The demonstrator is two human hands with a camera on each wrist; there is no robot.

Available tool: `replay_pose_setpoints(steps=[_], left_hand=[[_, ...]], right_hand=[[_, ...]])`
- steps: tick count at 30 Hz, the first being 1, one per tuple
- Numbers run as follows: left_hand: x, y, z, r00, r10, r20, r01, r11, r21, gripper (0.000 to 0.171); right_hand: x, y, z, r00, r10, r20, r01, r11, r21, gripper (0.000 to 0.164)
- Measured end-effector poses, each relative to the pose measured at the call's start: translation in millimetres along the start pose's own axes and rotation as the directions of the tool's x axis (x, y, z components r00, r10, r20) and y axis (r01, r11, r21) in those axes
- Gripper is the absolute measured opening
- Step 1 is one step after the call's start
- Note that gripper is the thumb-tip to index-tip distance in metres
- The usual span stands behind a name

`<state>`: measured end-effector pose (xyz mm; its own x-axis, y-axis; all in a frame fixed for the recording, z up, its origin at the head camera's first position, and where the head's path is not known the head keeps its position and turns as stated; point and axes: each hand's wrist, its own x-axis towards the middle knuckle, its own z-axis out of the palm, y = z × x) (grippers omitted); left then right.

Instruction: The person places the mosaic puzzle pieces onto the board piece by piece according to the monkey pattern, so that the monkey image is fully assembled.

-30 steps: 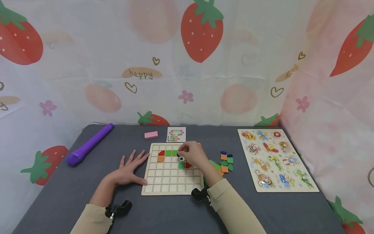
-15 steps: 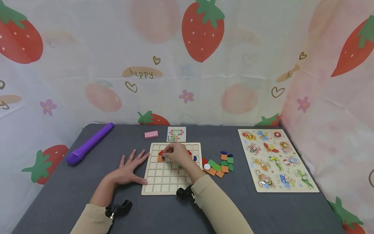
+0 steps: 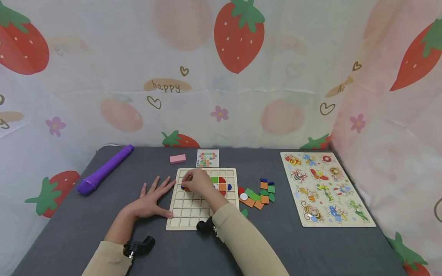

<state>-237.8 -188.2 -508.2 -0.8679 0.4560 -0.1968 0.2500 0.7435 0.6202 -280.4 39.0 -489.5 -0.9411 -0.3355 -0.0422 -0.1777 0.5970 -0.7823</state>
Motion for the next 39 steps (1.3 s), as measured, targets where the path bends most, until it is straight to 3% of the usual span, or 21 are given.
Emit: replay_pose_setpoints(steps=[8,15,27,33,39], left_hand=[[0.4,-0.6,0.2,1.000,0.004,-0.002,-0.004,1.000,-0.004,0.116],[0.8,-0.1,0.2,1.000,0.006,-0.005,-0.006,1.000,0.001,0.116],[1.5,-1.1,0.8,1.000,-0.003,-0.005,0.003,1.000,0.009,0.117],[1.4,-0.5,1.1,1.000,-0.001,-0.006,0.001,1.000,0.005,0.116],[2.7,-0.6,1.9,1.000,-0.002,-0.007,0.002,1.000,0.013,0.118]], right_hand=[[2.0,-4.8,5.2,1.000,-0.006,-0.004,0.005,0.991,-0.134,0.006],[1.1,-5.3,6.8,0.998,0.023,-0.057,-0.033,0.985,-0.172,0.012],[-13.9,4.6,-14.8,0.997,-0.009,-0.078,0.004,0.998,-0.062,0.022],[-27.5,13.0,-30.9,0.996,0.002,-0.091,0.000,1.000,0.013,0.024],[-41.3,18.8,-45.5,0.994,0.025,-0.107,-0.023,0.999,0.026,0.023]])
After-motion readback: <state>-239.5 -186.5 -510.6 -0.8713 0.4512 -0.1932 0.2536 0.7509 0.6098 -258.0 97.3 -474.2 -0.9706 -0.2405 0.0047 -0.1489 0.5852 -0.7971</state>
